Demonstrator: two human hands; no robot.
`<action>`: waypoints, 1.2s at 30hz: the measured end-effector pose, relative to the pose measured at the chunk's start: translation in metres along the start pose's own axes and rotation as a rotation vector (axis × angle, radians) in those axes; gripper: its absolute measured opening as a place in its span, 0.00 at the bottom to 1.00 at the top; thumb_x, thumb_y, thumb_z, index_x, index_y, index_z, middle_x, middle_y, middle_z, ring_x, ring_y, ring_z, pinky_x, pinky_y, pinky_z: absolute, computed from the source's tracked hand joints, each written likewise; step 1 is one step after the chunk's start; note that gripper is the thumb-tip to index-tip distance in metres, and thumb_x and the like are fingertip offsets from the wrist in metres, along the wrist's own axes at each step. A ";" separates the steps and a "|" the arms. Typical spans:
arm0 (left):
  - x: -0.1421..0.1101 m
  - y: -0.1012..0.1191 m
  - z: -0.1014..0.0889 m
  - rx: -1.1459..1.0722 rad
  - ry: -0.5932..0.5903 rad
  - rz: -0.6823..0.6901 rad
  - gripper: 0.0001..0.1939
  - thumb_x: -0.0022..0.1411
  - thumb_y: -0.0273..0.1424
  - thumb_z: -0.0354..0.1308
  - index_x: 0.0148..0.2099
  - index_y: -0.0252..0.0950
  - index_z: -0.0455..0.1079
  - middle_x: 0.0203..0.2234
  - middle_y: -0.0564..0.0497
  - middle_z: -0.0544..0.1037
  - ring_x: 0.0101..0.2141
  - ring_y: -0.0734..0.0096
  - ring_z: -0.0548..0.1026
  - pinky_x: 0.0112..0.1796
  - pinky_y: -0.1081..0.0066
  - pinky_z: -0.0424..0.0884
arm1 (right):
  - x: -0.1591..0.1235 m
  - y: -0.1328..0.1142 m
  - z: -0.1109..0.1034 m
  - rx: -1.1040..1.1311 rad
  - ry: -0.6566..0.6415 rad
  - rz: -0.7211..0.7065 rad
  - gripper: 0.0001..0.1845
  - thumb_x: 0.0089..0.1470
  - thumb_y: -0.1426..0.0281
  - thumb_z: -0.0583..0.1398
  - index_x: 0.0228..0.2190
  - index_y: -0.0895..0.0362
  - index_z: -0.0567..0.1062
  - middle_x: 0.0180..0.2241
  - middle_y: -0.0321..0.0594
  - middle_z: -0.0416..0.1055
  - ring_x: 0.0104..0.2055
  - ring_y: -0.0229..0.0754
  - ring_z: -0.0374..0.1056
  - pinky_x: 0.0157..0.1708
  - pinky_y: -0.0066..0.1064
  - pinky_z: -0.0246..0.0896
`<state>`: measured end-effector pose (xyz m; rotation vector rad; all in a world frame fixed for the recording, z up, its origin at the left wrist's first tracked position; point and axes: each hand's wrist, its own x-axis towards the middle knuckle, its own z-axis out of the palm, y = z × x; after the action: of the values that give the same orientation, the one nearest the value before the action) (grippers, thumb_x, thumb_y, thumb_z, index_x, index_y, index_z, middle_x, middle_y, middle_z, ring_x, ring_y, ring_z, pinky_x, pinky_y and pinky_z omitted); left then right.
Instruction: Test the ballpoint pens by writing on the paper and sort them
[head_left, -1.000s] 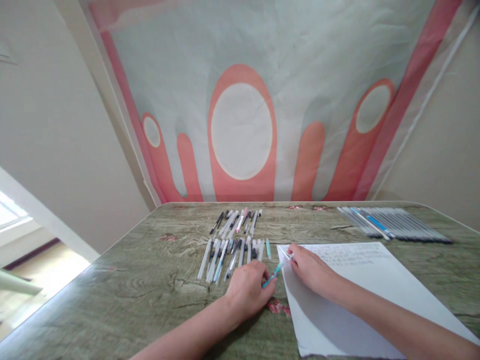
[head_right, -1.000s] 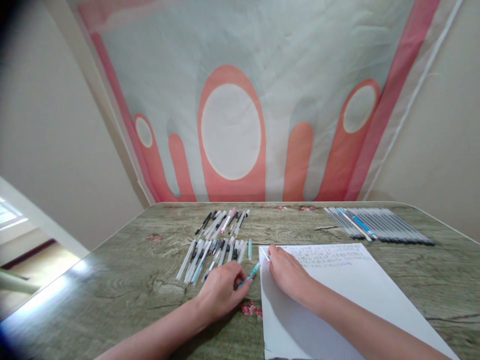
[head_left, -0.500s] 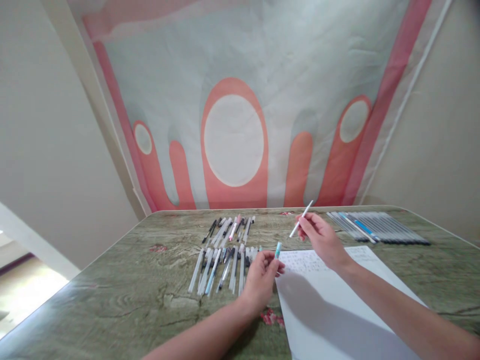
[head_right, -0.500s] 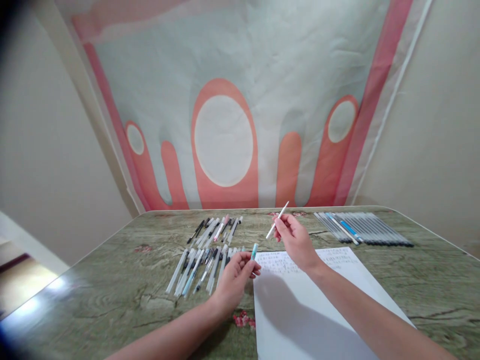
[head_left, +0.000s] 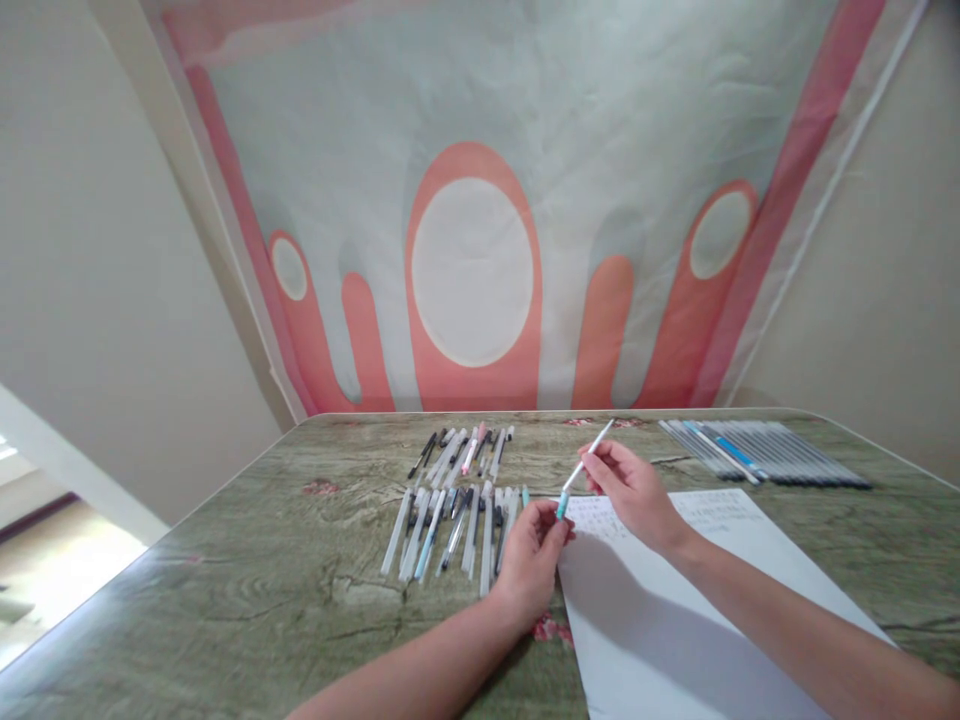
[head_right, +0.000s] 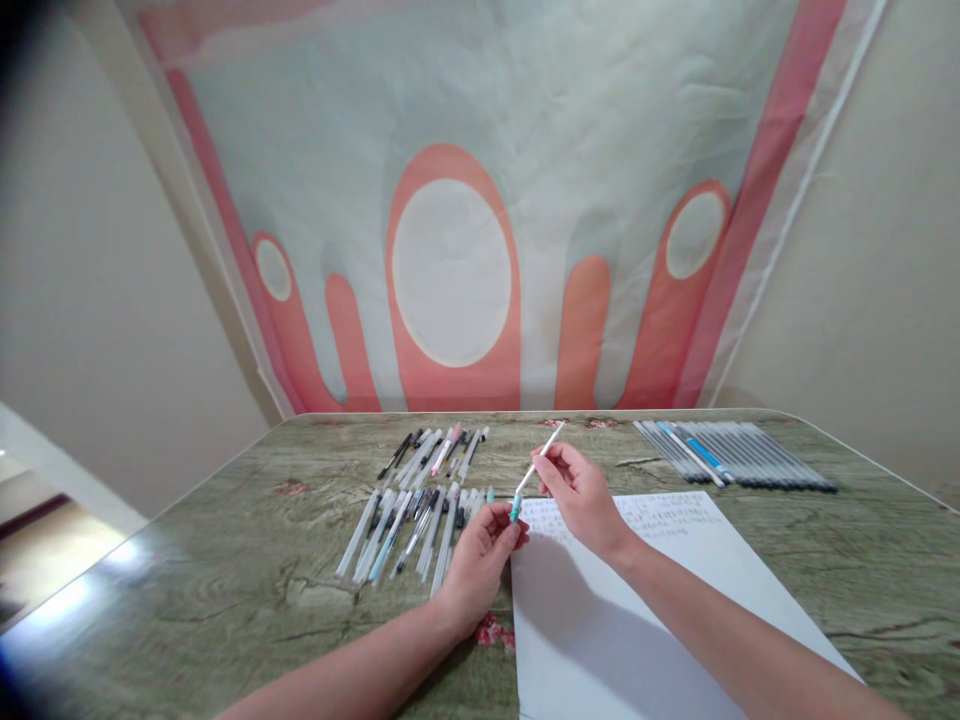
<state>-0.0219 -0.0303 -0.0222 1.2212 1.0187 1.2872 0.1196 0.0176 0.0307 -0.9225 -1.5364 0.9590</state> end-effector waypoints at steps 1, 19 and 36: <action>0.000 0.000 0.000 -0.003 -0.001 0.002 0.13 0.55 0.36 0.55 0.40 0.34 0.64 0.32 0.49 0.71 0.33 0.72 0.70 0.37 0.70 0.67 | 0.000 0.000 0.000 -0.002 -0.011 0.002 0.16 0.52 0.57 0.54 0.33 0.58 0.67 0.23 0.34 0.63 0.23 0.33 0.60 0.23 0.25 0.57; -0.002 -0.002 0.000 -0.054 -0.019 0.004 0.13 0.58 0.36 0.51 0.42 0.33 0.61 0.31 0.48 0.71 0.33 0.73 0.70 0.38 0.69 0.66 | 0.002 0.033 0.002 -0.064 -0.156 0.107 0.19 0.55 0.58 0.49 0.34 0.60 0.69 0.28 0.39 0.67 0.24 0.34 0.61 0.25 0.28 0.58; -0.007 0.005 0.001 -0.073 -0.010 0.068 0.11 0.57 0.36 0.53 0.39 0.35 0.59 0.28 0.51 0.68 0.30 0.73 0.68 0.36 0.71 0.64 | 0.049 0.066 0.058 -0.667 -0.447 0.182 0.18 0.41 0.72 0.58 0.38 0.60 0.65 0.23 0.32 0.66 0.23 0.34 0.59 0.24 0.25 0.52</action>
<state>-0.0218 -0.0380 -0.0179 1.2140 0.9216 1.3587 0.0598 0.0810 -0.0195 -1.3939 -2.2561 0.8171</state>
